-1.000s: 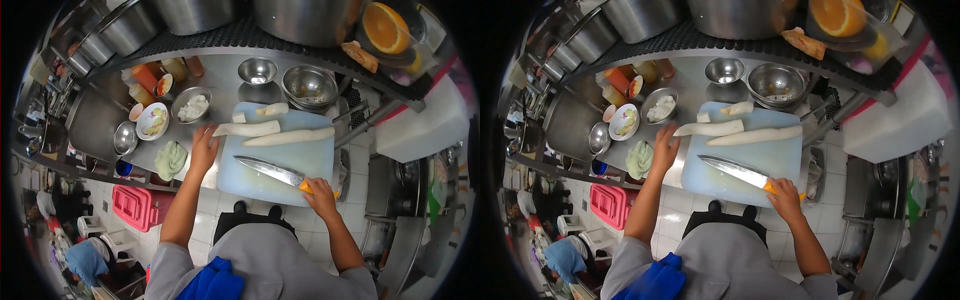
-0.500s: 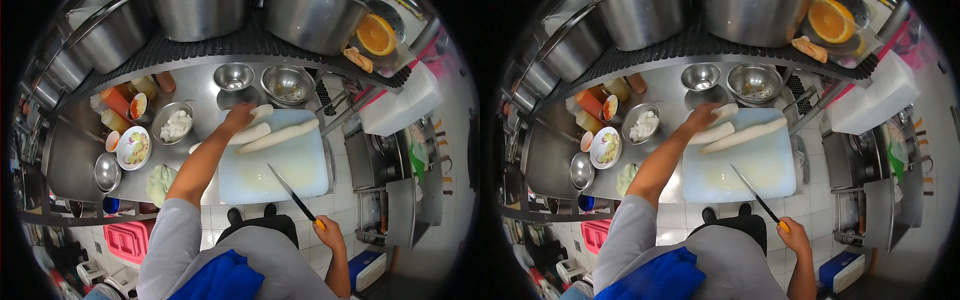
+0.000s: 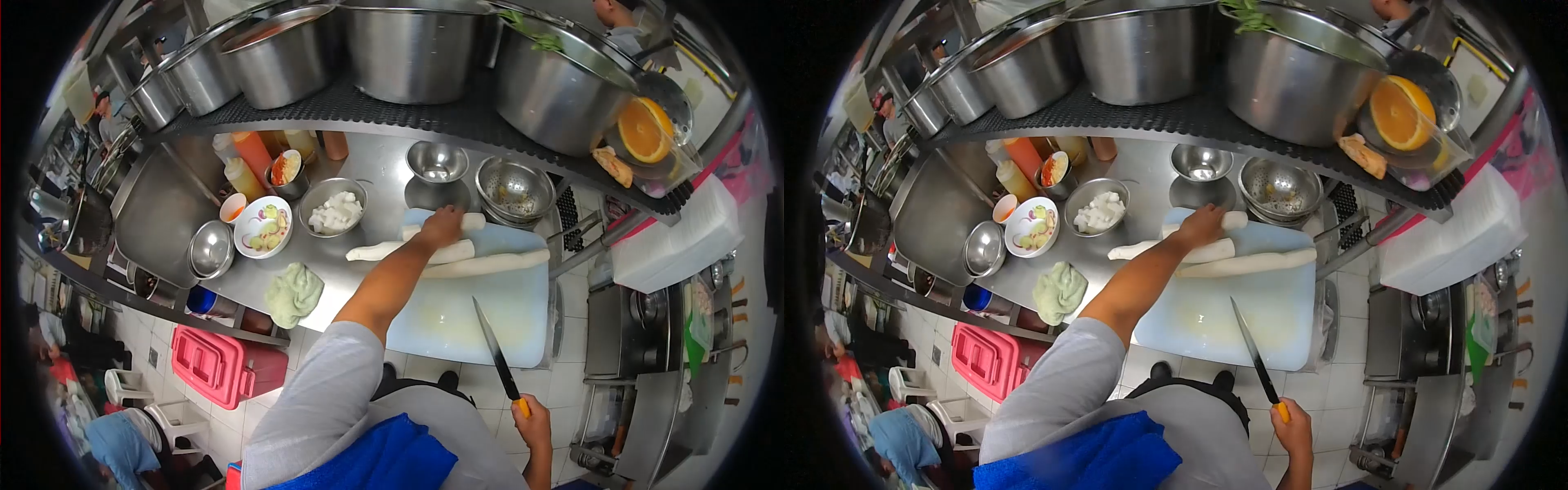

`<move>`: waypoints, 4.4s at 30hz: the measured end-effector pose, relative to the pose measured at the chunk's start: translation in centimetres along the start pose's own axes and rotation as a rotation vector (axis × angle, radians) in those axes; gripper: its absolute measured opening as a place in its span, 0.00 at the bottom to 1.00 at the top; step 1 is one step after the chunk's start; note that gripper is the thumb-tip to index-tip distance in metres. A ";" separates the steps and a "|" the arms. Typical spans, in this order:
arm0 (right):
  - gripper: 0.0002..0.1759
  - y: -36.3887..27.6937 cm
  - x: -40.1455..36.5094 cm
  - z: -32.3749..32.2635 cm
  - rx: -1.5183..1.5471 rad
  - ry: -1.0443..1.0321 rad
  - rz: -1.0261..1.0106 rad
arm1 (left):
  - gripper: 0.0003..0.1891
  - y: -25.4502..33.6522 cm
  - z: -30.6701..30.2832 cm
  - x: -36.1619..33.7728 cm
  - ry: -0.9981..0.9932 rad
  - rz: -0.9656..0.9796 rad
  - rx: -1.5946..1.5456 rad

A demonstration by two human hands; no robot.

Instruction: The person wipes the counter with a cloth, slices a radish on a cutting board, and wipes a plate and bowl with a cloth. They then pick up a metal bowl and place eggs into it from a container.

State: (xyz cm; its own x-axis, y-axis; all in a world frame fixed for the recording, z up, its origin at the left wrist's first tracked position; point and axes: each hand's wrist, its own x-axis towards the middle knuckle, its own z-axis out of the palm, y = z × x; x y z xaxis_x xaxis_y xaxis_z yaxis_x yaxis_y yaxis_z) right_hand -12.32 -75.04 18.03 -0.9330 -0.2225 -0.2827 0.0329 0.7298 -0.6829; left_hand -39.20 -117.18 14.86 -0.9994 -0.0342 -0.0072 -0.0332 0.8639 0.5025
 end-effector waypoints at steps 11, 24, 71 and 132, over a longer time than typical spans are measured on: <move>0.16 2.6 3.3 -4.2 0.013 -0.037 -0.112 | 0.29 0.9 -5.8 -7.2 0.089 -0.053 -0.808; 0.16 0.9 3.2 -5.2 -0.037 -0.098 -0.169 | 0.28 6.1 0.7 -19.9 -0.145 -0.136 -0.848; 0.21 -1.4 1.2 -3.5 -0.050 -0.331 0.197 | 0.22 6.8 1.7 -21.5 -0.178 -0.433 -1.516; 0.15 -2.8 -1.7 -3.2 -0.208 -0.075 -0.054 | 0.28 10.6 5.0 -24.5 0.082 0.076 -0.193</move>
State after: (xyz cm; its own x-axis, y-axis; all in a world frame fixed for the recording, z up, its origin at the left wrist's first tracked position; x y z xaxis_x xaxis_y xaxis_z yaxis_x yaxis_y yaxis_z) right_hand -12.00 -74.64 22.60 -0.9018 -0.3065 -0.3046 -0.0980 0.8316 -0.5466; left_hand -15.15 -104.67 16.05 -0.9944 -0.0200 0.1034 0.0529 0.7536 0.6552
